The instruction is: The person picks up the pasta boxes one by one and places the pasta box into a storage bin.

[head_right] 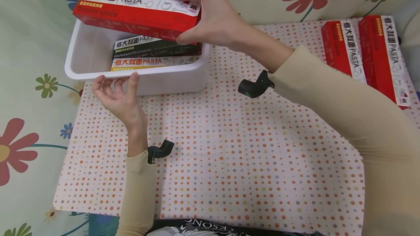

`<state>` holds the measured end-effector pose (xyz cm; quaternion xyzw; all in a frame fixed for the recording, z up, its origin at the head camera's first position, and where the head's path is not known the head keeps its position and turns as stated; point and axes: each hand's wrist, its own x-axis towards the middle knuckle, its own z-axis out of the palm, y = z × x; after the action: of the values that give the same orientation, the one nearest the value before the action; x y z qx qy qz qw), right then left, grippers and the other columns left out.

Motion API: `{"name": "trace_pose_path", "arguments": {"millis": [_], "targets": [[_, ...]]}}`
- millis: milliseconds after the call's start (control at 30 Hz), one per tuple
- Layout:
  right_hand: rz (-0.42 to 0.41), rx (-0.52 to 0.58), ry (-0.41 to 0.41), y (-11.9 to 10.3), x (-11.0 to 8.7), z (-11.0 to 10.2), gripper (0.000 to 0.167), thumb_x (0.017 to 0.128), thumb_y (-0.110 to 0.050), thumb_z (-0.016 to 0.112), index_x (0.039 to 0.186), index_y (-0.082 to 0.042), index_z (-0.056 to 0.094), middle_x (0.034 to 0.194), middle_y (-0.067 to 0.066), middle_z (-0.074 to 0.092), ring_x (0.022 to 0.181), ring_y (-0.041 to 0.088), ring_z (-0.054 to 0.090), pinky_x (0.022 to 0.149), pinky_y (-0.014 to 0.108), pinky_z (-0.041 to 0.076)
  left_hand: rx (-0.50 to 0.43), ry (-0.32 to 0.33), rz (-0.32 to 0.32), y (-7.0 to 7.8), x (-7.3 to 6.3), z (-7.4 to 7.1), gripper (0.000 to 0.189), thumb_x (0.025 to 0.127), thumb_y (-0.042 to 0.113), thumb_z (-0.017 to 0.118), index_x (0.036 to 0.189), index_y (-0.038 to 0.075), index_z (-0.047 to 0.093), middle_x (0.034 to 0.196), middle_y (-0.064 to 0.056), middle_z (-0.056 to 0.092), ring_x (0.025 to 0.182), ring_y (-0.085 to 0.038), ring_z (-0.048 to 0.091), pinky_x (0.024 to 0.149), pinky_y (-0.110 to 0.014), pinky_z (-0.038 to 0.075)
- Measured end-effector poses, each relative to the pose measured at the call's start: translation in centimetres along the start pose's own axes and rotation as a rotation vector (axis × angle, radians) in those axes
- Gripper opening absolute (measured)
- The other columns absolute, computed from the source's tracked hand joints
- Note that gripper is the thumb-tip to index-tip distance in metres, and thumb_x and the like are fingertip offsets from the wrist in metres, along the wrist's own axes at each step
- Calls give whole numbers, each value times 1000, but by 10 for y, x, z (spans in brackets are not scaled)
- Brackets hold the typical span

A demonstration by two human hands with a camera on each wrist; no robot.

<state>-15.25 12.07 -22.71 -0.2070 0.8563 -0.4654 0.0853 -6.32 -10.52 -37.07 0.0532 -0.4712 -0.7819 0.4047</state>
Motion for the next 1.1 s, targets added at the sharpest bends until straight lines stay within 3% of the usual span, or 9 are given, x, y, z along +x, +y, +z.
{"name": "trace_pose_path", "arguments": {"millis": [100,233,500,600,767,933,1100], "targets": [[-10,-20,-9,0,-2,-1,78,84,-14,84,154,-20,53,151,5,54,131,19,46,105,28,54,40,-67,12,14,9,6,67,75,-11,84,124,-1,40,113,-17,50,98,-33,63,88,-37,61],[-23,-85,-91,-1,7,2,78,82,-13,86,153,-18,55,147,4,58,123,16,50,100,27,55,38,-76,15,14,9,6,66,75,-11,84,123,0,40,112,-16,50,98,-33,62,87,-37,61],[-68,-115,-243,-7,27,16,73,81,-11,83,149,-14,58,133,3,69,111,14,58,89,24,54,25,-65,0,15,8,7,66,74,-11,84,123,0,40,112,-16,51,98,-33,62,86,-38,62],[-96,-128,-277,-7,31,19,72,79,-9,82,148,-12,59,128,4,72,106,14,59,84,22,51,25,-64,7,14,8,7,66,74,-11,84,123,0,41,111,-15,51,97,-34,62,87,-37,61],[-63,-150,-318,-4,36,19,72,80,-9,84,148,-15,60,124,3,73,100,13,57,76,21,49,28,-62,18,14,8,8,66,74,-12,84,122,0,41,111,-15,52,96,-35,62,87,-37,61],[-59,-215,-341,-1,42,18,73,79,-15,85,148,-18,60,99,6,74,90,16,53,63,22,44,34,-61,17,14,7,10,66,74,-12,84,123,0,41,112,-16,53,96,-35,62,87,-38,61],[-45,-251,-369,-1,45,17,76,80,-16,86,151,-19,57,120,3,73,95,15,51,69,23,44,27,-54,16,15,8,11,66,74,-12,84,123,0,41,112,-16,53,97,-35,62,87,-39,61]]}}
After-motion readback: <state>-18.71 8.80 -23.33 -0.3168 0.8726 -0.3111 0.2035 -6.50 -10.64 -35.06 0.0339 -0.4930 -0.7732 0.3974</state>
